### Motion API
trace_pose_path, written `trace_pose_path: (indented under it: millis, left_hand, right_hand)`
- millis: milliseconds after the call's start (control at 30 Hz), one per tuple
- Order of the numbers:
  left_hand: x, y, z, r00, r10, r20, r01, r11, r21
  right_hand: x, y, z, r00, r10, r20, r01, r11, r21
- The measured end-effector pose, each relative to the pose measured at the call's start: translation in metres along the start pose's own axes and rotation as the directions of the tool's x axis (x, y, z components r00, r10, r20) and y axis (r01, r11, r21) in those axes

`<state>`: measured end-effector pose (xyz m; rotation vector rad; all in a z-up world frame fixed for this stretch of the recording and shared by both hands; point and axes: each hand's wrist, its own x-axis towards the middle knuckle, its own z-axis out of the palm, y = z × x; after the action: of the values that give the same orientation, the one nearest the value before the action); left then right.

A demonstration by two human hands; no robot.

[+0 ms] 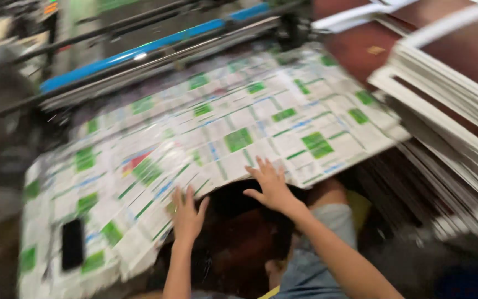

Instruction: The person places printed paper sheets onto cardboard boards using a gluing and lamination machine.

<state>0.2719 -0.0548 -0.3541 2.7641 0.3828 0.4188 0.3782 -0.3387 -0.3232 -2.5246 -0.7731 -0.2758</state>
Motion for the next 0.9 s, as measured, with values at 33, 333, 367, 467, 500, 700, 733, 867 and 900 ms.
trace_pose_path:
  millis: [33,333,367,467,500,700,733,867,900]
  left_hand:
    - [-0.008,-0.005,0.008,0.994,0.086,-0.064,-0.080,0.992,0.093]
    - [-0.011,-0.035,0.060,0.969,0.169,-0.180,-0.122,0.961,0.248]
    - [-0.012,-0.041,0.068,0.971,0.137,-0.197,-0.078,0.957,0.279]
    - [-0.004,-0.057,0.090,0.969,0.120,-0.217,-0.045,0.946,0.322]
    - [-0.006,-0.053,0.091,0.970,0.114,-0.214,-0.040,0.947,0.319]
    - [-0.008,-0.041,0.075,0.992,0.020,-0.126,0.044,0.876,0.481]
    - [-0.010,-0.040,0.071,0.990,0.032,-0.135,0.035,0.884,0.466]
    - [-0.012,-0.034,0.068,0.983,0.067,-0.173,0.014,0.903,0.429]
    - [-0.013,-0.032,0.067,0.983,0.059,-0.176,0.023,0.903,0.430]
  right_hand:
    - [-0.011,0.016,-0.008,0.998,0.036,-0.052,-0.033,0.998,0.060]
    - [-0.190,0.245,-0.225,0.348,0.578,-0.738,-0.646,0.718,0.258]
    - [-0.218,0.276,-0.248,0.268,0.486,-0.832,-0.726,0.669,0.157]
    - [-0.294,0.398,-0.300,0.098,0.504,-0.858,-0.593,0.722,0.357]
    - [-0.309,0.427,-0.312,0.105,0.503,-0.858,-0.594,0.724,0.352]
    - [-0.311,0.514,-0.362,-0.016,0.946,-0.322,-0.620,0.243,0.746]
    - [-0.310,0.532,-0.362,0.012,0.970,-0.241,-0.600,0.200,0.775]
    - [-0.296,0.567,-0.366,-0.021,0.967,-0.254,-0.749,0.153,0.645]
    - [-0.295,0.575,-0.366,-0.012,0.968,-0.252,-0.750,0.158,0.642]
